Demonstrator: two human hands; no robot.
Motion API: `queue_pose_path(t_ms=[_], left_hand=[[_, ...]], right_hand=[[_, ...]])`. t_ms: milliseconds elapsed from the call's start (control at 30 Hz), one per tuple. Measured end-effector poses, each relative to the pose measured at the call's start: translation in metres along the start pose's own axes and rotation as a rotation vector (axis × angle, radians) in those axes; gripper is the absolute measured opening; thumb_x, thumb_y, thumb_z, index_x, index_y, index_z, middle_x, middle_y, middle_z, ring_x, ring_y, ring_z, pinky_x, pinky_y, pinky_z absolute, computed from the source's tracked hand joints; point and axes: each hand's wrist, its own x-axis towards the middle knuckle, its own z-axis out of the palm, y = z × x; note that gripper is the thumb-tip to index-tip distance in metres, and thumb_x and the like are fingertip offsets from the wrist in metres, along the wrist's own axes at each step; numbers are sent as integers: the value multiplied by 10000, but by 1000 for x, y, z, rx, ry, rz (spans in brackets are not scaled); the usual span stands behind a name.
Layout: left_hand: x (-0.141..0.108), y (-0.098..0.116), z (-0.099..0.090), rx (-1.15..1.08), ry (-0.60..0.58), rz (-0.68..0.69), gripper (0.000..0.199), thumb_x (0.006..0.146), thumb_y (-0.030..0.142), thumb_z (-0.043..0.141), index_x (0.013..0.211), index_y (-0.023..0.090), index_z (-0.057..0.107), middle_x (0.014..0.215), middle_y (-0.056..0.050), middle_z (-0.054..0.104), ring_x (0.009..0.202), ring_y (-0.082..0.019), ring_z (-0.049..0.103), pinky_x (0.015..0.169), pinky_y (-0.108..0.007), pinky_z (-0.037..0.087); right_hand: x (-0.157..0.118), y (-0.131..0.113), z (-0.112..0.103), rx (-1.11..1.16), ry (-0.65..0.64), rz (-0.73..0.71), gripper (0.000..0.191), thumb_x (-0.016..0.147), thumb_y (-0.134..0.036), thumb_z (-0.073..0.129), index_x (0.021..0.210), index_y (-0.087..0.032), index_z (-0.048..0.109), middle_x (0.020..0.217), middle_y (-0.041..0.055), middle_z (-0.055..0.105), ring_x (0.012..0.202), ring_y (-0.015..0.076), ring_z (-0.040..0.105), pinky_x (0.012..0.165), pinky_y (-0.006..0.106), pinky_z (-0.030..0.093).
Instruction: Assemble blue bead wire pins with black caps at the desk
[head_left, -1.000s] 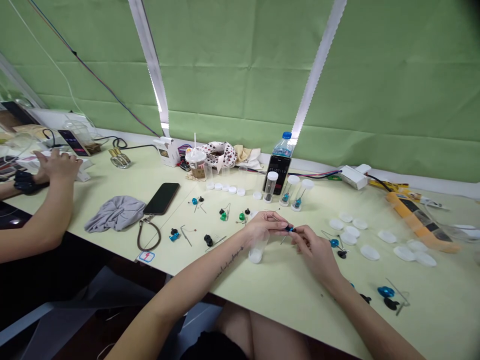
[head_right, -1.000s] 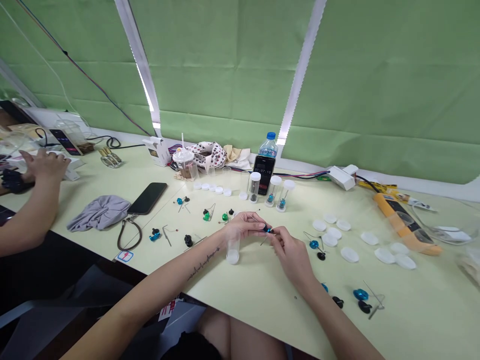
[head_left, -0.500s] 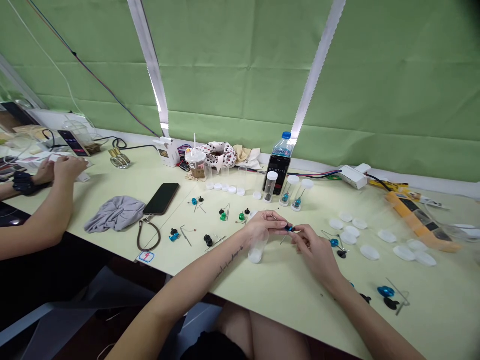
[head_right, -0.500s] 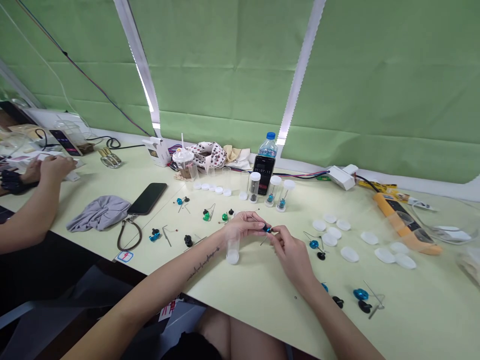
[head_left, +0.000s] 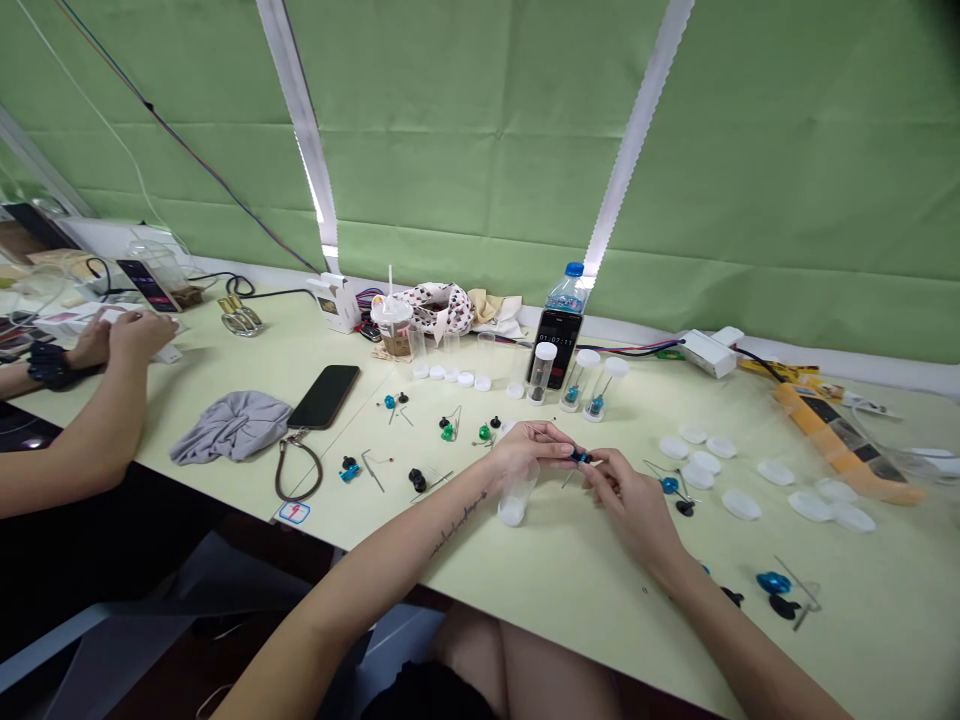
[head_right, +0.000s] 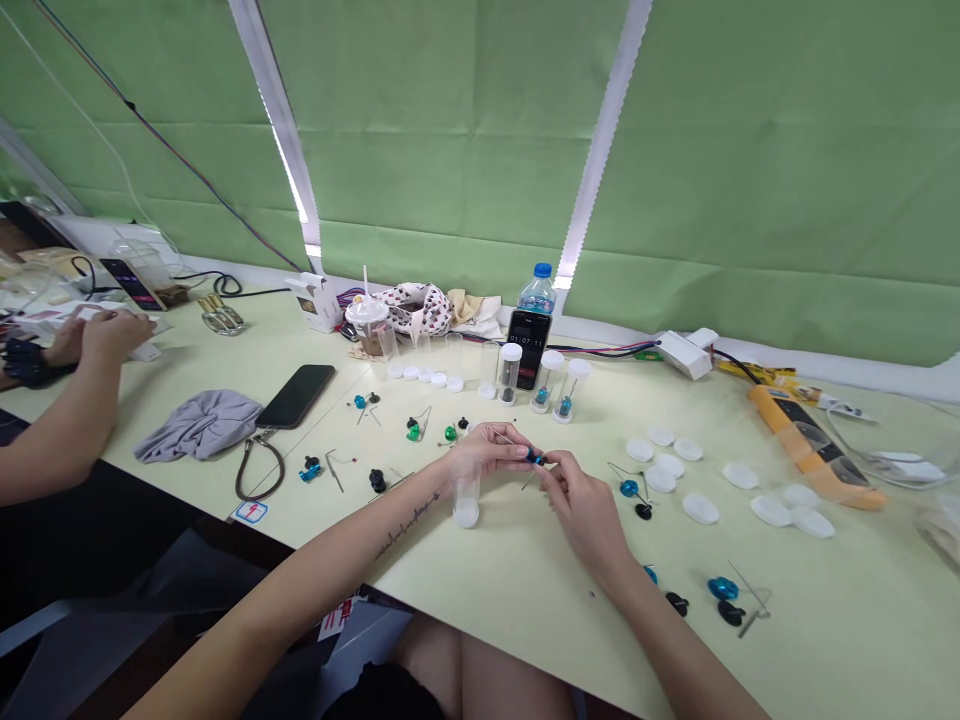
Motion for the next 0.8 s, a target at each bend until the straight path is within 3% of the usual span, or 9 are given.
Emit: queue_pose_path(t_ms=[400, 633, 800], left_hand=[[0, 3, 0, 41, 13, 26, 394, 508, 281, 855, 784, 76, 661, 847, -120, 714, 788, -191, 681, 865, -374, 496], [5, 0, -3, 37, -9, 19, 440, 490, 285, 859, 831, 85, 667, 881, -110, 704, 834, -179, 661, 885, -358, 462], [9, -2, -5, 124, 45, -21, 413, 425, 277, 872, 717, 85, 653, 793, -77, 695, 762, -155, 635, 851, -338, 443]], right_hand=[[-2, -6, -2, 5, -36, -4, 280, 923, -496, 356, 985, -250, 475, 752, 8, 669, 615, 180, 634, 624, 305, 478], [-2, -7, -2, 24, 37, -34, 260, 903, -489, 415, 973, -244, 467, 695, -3, 637, 570, 163, 587, 569, 276, 463], [-2, -5, 1, -46, 84, -101, 256, 899, -487, 433, 909, -238, 490, 701, -2, 646, 560, 148, 588, 547, 262, 457]])
